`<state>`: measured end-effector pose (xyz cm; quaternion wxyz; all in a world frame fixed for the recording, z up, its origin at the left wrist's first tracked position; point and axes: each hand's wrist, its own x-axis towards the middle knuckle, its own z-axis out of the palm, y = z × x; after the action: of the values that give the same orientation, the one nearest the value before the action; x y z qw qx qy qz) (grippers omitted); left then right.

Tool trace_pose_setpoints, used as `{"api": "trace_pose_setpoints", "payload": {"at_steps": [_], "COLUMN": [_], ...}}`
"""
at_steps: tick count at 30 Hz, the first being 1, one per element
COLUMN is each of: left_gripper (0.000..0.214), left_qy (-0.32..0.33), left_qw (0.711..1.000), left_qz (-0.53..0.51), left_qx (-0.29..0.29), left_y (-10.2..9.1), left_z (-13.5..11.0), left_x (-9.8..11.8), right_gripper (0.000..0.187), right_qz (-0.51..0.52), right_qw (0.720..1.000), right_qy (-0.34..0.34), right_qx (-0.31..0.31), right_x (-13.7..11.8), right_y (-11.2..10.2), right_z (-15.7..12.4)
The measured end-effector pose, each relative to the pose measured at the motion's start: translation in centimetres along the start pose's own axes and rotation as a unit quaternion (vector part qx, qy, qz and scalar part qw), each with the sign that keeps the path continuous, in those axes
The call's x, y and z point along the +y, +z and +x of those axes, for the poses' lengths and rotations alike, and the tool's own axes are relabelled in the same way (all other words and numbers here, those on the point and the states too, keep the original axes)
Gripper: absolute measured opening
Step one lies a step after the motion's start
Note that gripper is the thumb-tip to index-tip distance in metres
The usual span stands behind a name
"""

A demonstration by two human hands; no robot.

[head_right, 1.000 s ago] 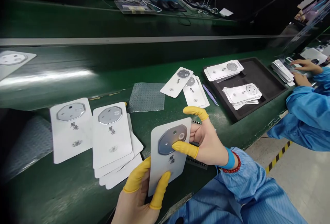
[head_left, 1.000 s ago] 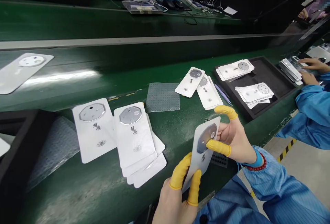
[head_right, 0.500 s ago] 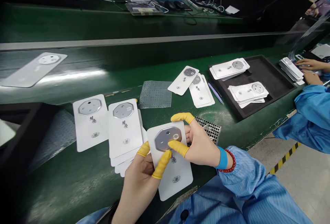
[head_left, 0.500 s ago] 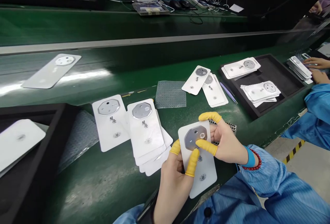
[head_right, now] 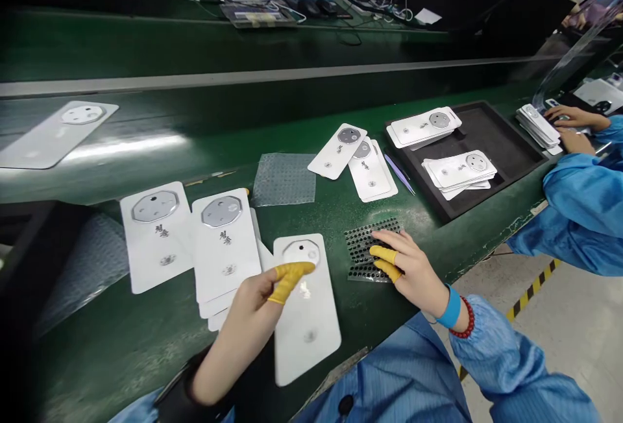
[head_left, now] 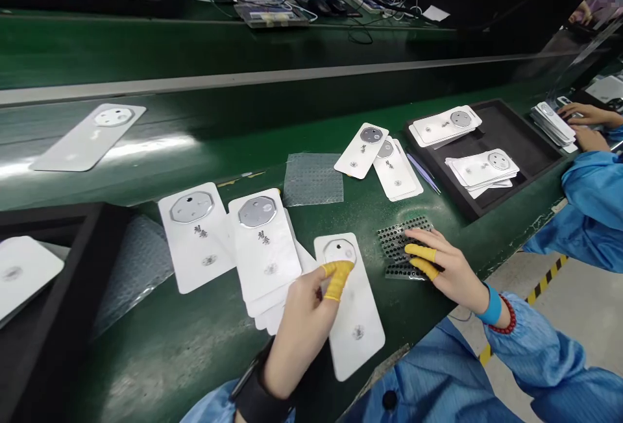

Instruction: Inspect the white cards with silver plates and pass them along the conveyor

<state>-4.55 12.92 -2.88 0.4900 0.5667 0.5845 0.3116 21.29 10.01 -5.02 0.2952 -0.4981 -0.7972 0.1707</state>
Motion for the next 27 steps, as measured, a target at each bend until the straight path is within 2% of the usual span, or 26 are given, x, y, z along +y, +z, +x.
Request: {"api": "trace_pose_setpoints", "payload": {"at_steps": [3, 5, 7, 9, 11, 13, 15, 17, 24, 27], "left_gripper": [0.027, 0.030, 0.032, 0.035, 0.034, 0.032, 0.029, 0.026, 0.025, 0.028], "left_qy": [0.004, -0.013, -0.028, -0.031, -0.030, -0.027, -0.021, -0.016, -0.021, -0.033], "left_qw": [0.993, 0.978, 0.967, 0.967, 0.967, 0.965, 0.963, 0.964, 0.975, 0.977], "left_qz": [-0.088, -0.174, -0.227, -0.235, -0.243, -0.252, -0.258, -0.257, -0.214, -0.203], "left_qx": [-0.079, -0.115, -0.114, -0.089, -0.074, -0.070, -0.071, -0.073, -0.059, -0.054], "left_y": [1.5, 2.3, 2.8, 3.0, 3.1, 3.0, 3.0, 2.9, 2.6, 2.7], "left_z": [-0.4, -0.7, -0.9, -1.0, -1.0, -1.1, -1.3, -1.5, -1.6, -1.5], "left_x": [0.8, 1.3, 1.6, 1.4, 1.2, 1.0, 1.0, 1.1, 1.3, 1.1], "right_gripper": [0.029, 0.031, 0.034, 0.032, 0.024, 0.014, 0.010, 0.011, 0.010, 0.011], "right_qz": [0.030, 0.044, 0.078, 0.142, 0.203, 0.222, 0.203, 0.177, 0.096, 0.035], "right_qw": [0.998, 0.994, 0.987, 0.979, 0.973, 0.973, 0.977, 0.981, 0.985, 0.979], "right_qy": [-0.060, -0.101, -0.119, -0.105, -0.075, -0.056, -0.056, -0.073, -0.145, -0.198], "right_qx": [0.013, -0.018, -0.068, -0.100, -0.082, -0.025, 0.019, 0.032, -0.018, -0.017], "right_x": [-0.9, -1.7, -2.4, -3.0, -3.4, -3.8, -4.2, -4.5, -4.5, -4.1], "right_y": [-1.0, -1.6, -1.8, -1.7, -1.1, -0.2, 0.7, 1.3, 1.3, 1.6], "right_z": [1.0, 2.1, 3.0, 3.8, 4.4, 4.7, 4.7, 4.6, 4.8, 4.8]}}
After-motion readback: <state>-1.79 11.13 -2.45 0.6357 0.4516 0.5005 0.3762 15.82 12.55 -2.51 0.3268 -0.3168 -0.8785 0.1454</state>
